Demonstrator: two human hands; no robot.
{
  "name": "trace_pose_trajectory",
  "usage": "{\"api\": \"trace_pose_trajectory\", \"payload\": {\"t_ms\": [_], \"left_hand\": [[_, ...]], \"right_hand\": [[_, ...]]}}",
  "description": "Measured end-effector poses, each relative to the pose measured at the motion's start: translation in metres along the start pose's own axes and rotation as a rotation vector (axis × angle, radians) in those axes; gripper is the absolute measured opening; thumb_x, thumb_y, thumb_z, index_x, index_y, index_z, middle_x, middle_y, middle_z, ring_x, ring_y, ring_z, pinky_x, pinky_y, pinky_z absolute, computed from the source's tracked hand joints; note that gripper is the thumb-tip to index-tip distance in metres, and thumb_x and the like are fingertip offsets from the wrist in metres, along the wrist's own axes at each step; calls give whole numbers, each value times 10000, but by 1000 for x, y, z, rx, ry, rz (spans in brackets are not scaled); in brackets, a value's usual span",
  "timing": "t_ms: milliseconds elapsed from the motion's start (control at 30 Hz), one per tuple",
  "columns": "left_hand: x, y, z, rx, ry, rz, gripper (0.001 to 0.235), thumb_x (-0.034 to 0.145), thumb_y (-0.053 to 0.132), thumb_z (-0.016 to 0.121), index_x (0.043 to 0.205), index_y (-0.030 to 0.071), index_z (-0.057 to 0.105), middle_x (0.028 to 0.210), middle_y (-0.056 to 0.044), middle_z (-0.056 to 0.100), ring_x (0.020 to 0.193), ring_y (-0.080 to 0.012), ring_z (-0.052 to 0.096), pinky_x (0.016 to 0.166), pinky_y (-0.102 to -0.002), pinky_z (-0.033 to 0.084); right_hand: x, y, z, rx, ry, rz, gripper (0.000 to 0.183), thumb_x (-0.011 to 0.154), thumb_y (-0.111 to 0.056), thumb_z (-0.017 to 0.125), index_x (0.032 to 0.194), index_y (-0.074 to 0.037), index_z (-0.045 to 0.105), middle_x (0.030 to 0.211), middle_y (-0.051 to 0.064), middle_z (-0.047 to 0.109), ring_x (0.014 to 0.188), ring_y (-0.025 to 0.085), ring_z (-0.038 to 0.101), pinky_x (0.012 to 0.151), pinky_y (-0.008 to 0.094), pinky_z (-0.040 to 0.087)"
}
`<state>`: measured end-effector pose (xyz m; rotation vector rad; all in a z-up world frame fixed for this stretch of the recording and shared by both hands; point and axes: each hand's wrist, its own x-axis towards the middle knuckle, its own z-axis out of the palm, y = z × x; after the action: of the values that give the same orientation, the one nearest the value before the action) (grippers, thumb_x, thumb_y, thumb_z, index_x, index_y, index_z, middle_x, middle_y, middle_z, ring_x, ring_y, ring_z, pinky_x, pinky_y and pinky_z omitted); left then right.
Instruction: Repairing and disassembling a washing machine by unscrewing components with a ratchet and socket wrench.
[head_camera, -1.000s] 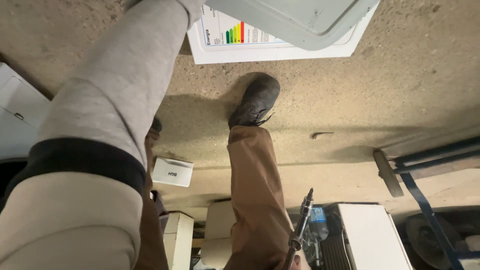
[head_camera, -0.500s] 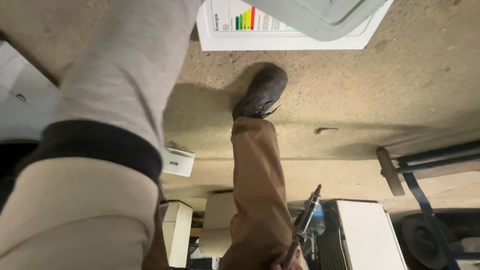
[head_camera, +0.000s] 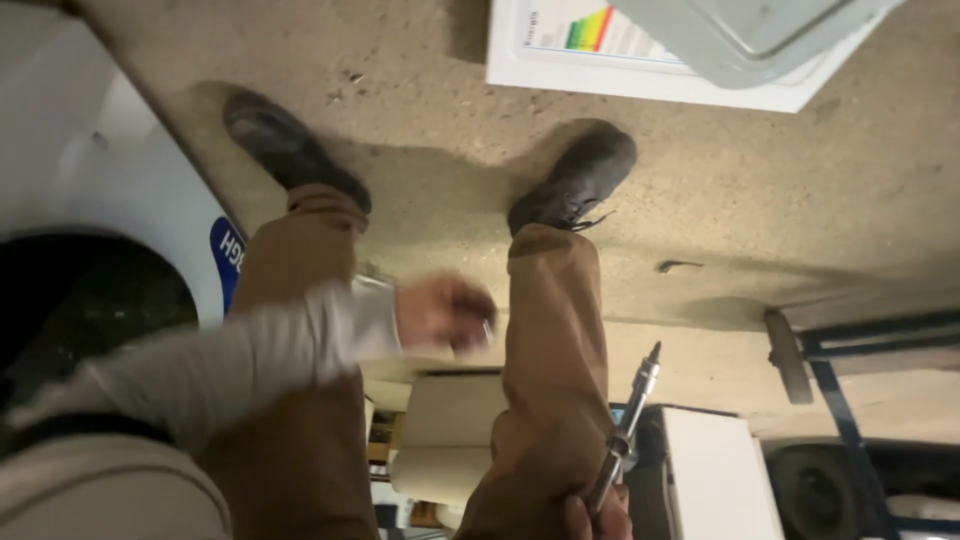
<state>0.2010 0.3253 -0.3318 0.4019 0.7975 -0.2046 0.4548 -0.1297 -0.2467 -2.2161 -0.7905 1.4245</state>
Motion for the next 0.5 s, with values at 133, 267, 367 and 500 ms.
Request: {"api": "trace_pose_trajectory", "payload": {"t_ms": [133,267,367,500], "left_hand": [[-58,-35,101,-279,100,133,164,918,-30,720,1080,-2,715,895,-78,726,782,-141,677,706,-287,551],[-113,-15,105,165,423,467,117,883,0,729,998,18,721,898,-100,739,800,-178,743,706,-310,597],[-121,-34,73,328,555,590,87,902,9,703,977,53,711,938,-102,729,811,-218,742,708,-321,608],[-125,-46,49,415,566,691,117,890,44,728,1000,80,714,983,-104,698,844,-263,724,718,-349,598]], "right_hand": [[91,-170,35,226,15,-220,317,1001,-104,574,1283,31,631,1240,156,640,1123,246,631,1015,275,481],[109,-222,84,482,-171,222,337,947,-89,555,1264,16,598,1067,112,721,921,188,681,791,289,562],[124,-255,122,975,-139,350,288,977,-66,605,1248,29,585,979,119,669,779,167,610,646,301,499],[144,-266,140,817,-281,389,141,939,-33,645,932,-60,507,812,79,596,677,142,571,586,294,486]]}}
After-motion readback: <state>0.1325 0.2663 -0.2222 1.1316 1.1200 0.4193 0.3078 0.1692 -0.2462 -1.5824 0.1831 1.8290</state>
